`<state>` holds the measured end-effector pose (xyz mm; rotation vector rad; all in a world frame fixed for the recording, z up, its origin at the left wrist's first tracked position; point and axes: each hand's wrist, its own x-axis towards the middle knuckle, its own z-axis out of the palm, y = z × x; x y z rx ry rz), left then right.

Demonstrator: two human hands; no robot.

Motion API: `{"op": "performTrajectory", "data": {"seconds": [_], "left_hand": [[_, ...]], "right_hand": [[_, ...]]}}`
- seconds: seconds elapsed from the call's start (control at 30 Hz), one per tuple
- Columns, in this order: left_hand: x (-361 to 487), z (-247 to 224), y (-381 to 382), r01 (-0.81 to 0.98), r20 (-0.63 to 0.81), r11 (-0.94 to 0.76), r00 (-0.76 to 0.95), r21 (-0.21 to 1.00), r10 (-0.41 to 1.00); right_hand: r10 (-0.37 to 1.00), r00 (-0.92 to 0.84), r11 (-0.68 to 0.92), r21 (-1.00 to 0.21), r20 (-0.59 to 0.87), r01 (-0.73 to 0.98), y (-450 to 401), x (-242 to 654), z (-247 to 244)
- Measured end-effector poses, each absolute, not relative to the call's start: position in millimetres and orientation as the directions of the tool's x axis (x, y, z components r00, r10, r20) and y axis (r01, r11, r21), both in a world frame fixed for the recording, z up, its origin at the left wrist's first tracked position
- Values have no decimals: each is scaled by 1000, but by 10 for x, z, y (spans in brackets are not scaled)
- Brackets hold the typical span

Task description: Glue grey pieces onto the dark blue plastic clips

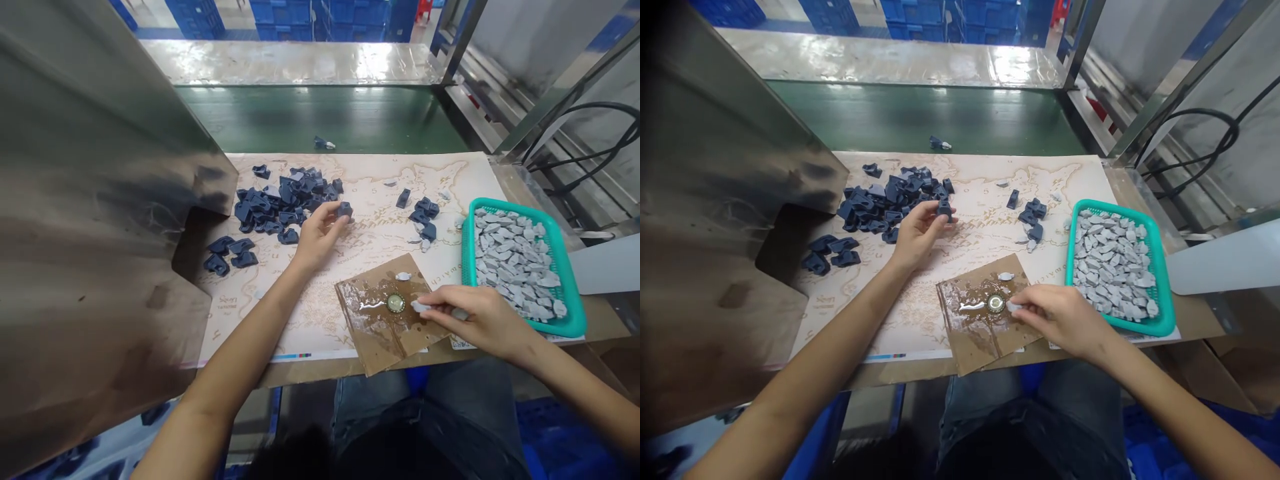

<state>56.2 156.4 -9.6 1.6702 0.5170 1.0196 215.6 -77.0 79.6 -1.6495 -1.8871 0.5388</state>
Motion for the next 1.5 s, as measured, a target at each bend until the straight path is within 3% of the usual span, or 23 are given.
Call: {"op": "performTrajectory", "data": {"seconds": [0.17, 0.5, 0.63, 0.83, 1.0, 1.23, 1.5], "left_hand": [[545, -60, 1569, -113, 351, -349, 545, 930, 762], [547, -41, 1579, -43, 367, -433, 612, 900, 701], [560, -23, 1529, -82, 322, -350, 624, 933, 712], [565, 54, 1458, -168, 194, -106, 708, 980, 679], [572, 101, 1423, -173, 93, 82, 804, 982, 587], [551, 140, 1421, -215, 76, 198, 838, 956, 540], [546, 145, 1418, -211, 46, 271, 859, 939, 510]], "right_hand": [[986, -167, 136, -603, 5, 786, -632, 2065, 774], [972, -224, 164, -463, -77, 871, -471, 2023, 683], [987, -159, 143, -545, 19, 826, -457, 2050, 859], [984, 113, 5, -653, 139, 757, -469, 2109, 1018], [908, 366, -35, -831, 206, 555, -422, 2035, 1020], [867, 442, 49, -924, 227, 379, -168, 1868, 880], [864, 436, 65, -915, 252, 399, -7, 1823, 758]]}}
